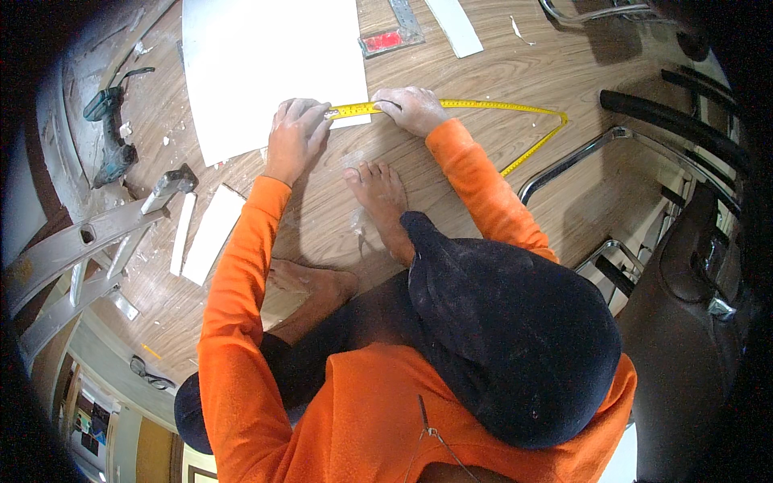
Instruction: The person measures and marks white boards on the floor using a tape measure, a square ruler, and a utility knife. They align the tools to draw straight lines and score the material, then reposition the boards to repeat the process.
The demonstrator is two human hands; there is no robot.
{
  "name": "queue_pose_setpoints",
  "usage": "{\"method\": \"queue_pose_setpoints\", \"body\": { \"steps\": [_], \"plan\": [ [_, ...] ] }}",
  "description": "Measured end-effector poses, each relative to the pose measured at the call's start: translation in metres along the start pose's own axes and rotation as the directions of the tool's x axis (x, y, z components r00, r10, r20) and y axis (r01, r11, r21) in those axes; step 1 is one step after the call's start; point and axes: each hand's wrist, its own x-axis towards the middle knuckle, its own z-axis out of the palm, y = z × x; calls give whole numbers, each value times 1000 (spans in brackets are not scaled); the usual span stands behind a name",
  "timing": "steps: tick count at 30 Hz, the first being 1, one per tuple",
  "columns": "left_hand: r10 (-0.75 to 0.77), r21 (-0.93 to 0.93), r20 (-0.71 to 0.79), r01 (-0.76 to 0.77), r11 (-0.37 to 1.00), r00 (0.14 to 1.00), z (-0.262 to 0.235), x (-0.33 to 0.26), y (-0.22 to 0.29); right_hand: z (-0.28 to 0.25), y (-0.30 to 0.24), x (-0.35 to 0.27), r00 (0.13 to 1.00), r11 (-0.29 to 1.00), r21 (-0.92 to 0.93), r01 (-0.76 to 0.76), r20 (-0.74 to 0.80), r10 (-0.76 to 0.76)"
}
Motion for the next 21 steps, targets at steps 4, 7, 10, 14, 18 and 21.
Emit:
{"method": "queue_pose_setpoints", "body": {
  "steps": [4,7,10,14,18,21],
  "plan": [
    [1,-10,-7,-1,1000,1000,0,-1,0,-3,-4,0,1000,1000,11,7,-2,-7],
    [15,-12,-19,-15,1000,1000,0,-1,0,-8,-9,0,1000,1000,12,-9,17,9],
    [16,-29,-15,-16,999,1000,1,-1,-1,-9,-10,-1,1000,1000,-3,-7,11,7],
    [-5,-7,3,5,1000,1000,3,-4,-3,-2,-5,0,1000,1000,-22,19,-6,-19],
    [6,9,23,-6,1000,1000,0,-3,-3,-3,-4,1,1000,1000,-7,15,14,-15],
    [8,2,14,-8,1000,1000,-1,-3,-2,-9,-11,1,1000,1000,-9,1,30,0]
  ]
}}
